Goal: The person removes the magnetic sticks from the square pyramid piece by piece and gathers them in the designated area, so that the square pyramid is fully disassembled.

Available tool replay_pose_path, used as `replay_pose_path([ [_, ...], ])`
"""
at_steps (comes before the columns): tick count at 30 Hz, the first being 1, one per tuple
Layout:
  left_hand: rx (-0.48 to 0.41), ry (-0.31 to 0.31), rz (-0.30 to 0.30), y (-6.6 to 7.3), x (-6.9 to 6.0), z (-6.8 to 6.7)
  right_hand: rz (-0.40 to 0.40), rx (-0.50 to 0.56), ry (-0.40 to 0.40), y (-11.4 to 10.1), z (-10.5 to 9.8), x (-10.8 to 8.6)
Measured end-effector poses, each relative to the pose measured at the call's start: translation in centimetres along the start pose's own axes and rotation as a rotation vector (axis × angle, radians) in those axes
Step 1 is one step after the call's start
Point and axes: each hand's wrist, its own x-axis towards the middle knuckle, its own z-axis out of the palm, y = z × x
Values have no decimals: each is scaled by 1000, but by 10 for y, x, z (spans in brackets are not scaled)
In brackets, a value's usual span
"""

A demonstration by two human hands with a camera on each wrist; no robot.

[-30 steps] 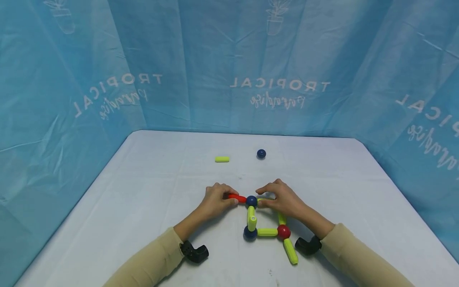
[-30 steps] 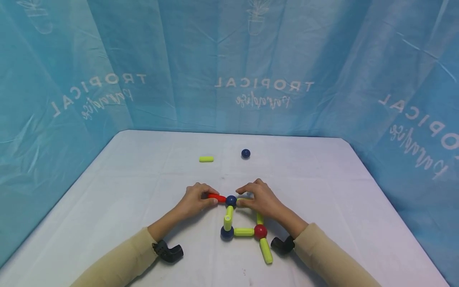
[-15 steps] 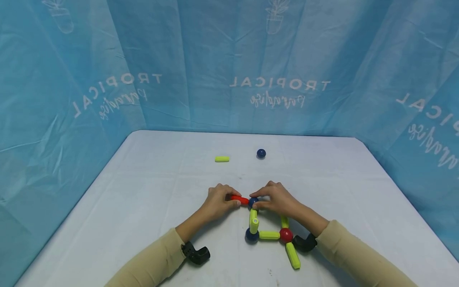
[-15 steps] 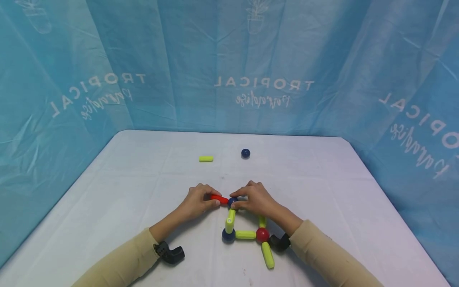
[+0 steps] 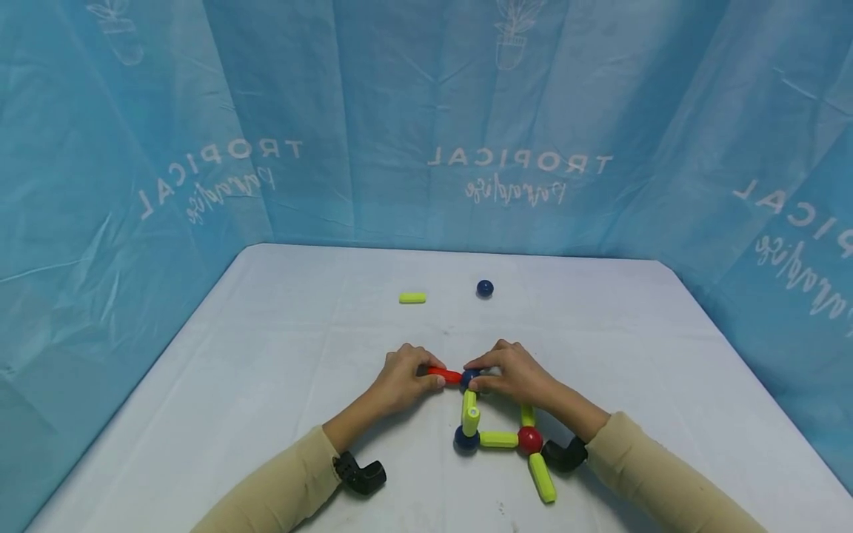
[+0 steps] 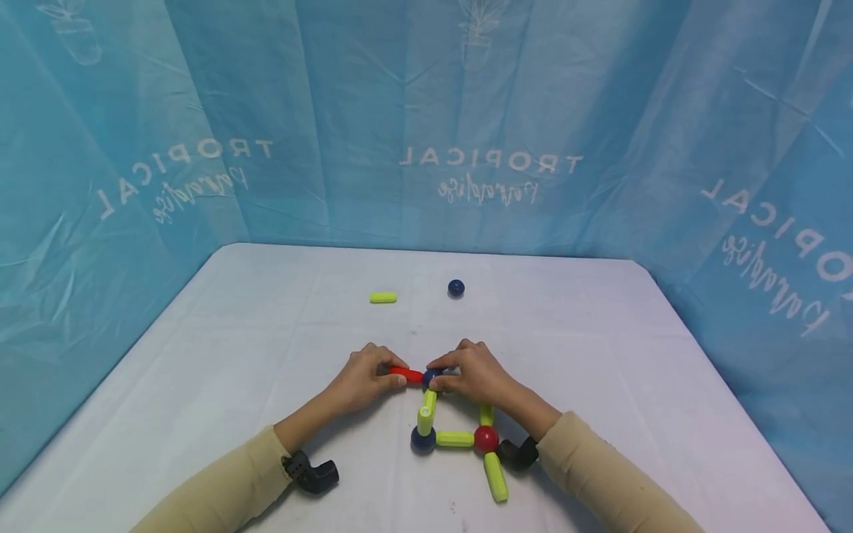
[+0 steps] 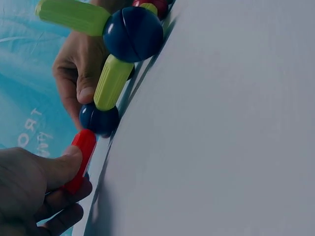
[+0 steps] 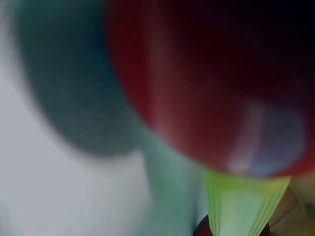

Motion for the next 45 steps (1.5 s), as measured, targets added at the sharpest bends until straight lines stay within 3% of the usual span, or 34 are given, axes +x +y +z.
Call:
replay_pose_path([
  [4, -7, 71, -78, -13, 8, -15, 38, 8, 6, 1, -2, -1],
  [9, 26, 172, -118, -34, 32, -30, 36, 5, 31, 4, -2, -1],
  [16, 55, 203, -164, -52, 70, -33, 22, 51, 59, 6, 3, 0],
  [22, 100, 202, -197, -61, 90, -30, 41, 42, 66, 6, 6, 0],
  [30, 172, 218, -228, -65, 106, -31, 30, 48, 67, 4, 2, 0],
  [35, 180, 210, -249, -65, 109, -30, 11, 22, -12, 5, -5, 0],
  [41, 158, 213, -259, -65, 110, -29, -138, -17, -118, 7, -14, 6],
  [45, 100, 221, -278, -65, 106, -32, -208, -64, -116, 8, -13, 9],
])
